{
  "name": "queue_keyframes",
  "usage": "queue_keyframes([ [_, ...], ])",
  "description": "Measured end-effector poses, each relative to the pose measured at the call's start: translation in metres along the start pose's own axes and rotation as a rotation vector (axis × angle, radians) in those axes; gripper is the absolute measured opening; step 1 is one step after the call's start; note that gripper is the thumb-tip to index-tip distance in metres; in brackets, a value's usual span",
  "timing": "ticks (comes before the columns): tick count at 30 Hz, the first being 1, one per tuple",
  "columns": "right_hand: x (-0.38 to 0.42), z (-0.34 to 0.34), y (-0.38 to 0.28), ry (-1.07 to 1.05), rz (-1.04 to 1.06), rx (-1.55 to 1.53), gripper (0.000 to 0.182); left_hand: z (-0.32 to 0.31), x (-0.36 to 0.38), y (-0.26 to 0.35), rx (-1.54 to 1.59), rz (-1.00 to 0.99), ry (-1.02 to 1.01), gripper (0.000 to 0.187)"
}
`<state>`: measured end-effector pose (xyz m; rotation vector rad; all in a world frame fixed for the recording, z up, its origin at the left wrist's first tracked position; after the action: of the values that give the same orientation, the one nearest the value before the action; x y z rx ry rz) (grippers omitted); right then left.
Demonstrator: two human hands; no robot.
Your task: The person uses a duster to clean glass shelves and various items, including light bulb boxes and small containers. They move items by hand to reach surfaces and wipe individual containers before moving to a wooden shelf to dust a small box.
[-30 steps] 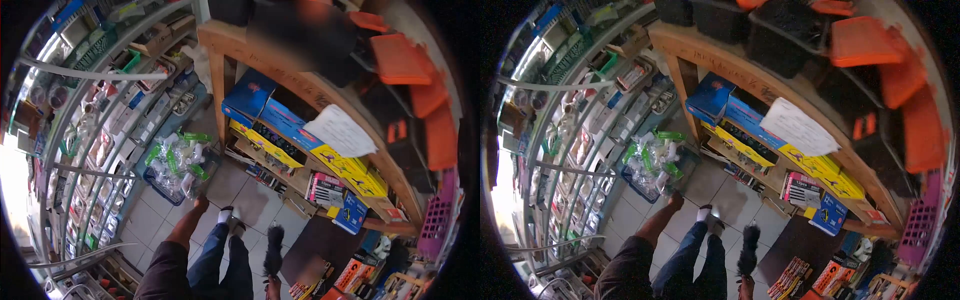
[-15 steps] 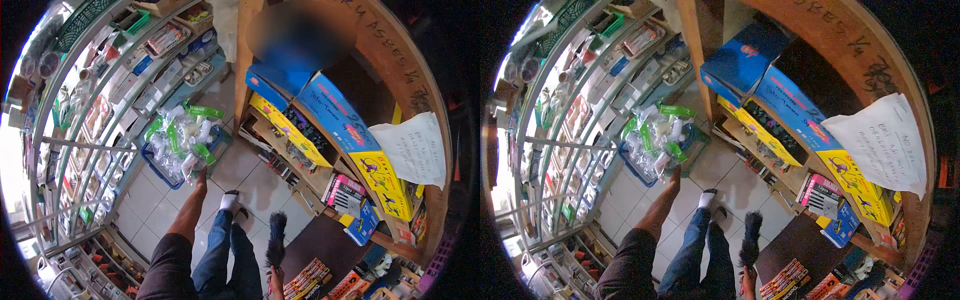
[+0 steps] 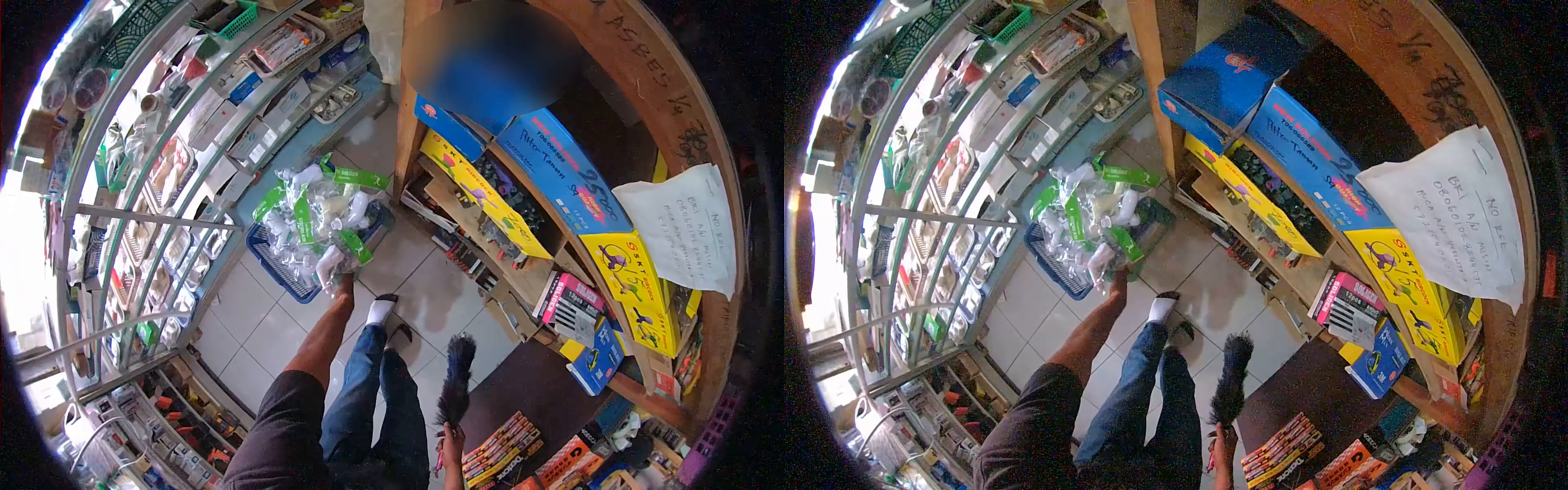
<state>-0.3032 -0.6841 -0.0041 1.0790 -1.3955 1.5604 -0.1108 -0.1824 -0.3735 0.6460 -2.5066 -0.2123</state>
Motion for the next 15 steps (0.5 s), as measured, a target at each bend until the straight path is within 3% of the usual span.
queue_keyframes([
  [6, 0.0, 0.0, 0.02, 0.015, -0.049, -0.064, 0.034, 0.026, 0.04, -0.013, -0.839, 0.065, -0.075, 0.055],
  [15, 0.009, -0.005, 0.035, -0.006, -0.026, -0.094, 0.028, -0.133, 0.061, -0.052, -1.411, 0.244, -0.496, 0.046],
])
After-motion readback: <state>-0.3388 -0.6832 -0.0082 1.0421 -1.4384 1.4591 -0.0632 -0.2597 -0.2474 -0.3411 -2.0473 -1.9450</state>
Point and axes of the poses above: each hand's wrist, its own x-axis away from the middle knuckle, its own z-axis out of the back of the hand, y = z × x, the point moved 8 cm from there along -x, towards the middle knuckle, and after that the axes turned 12 degrees about -y, right-handed, at the moved point
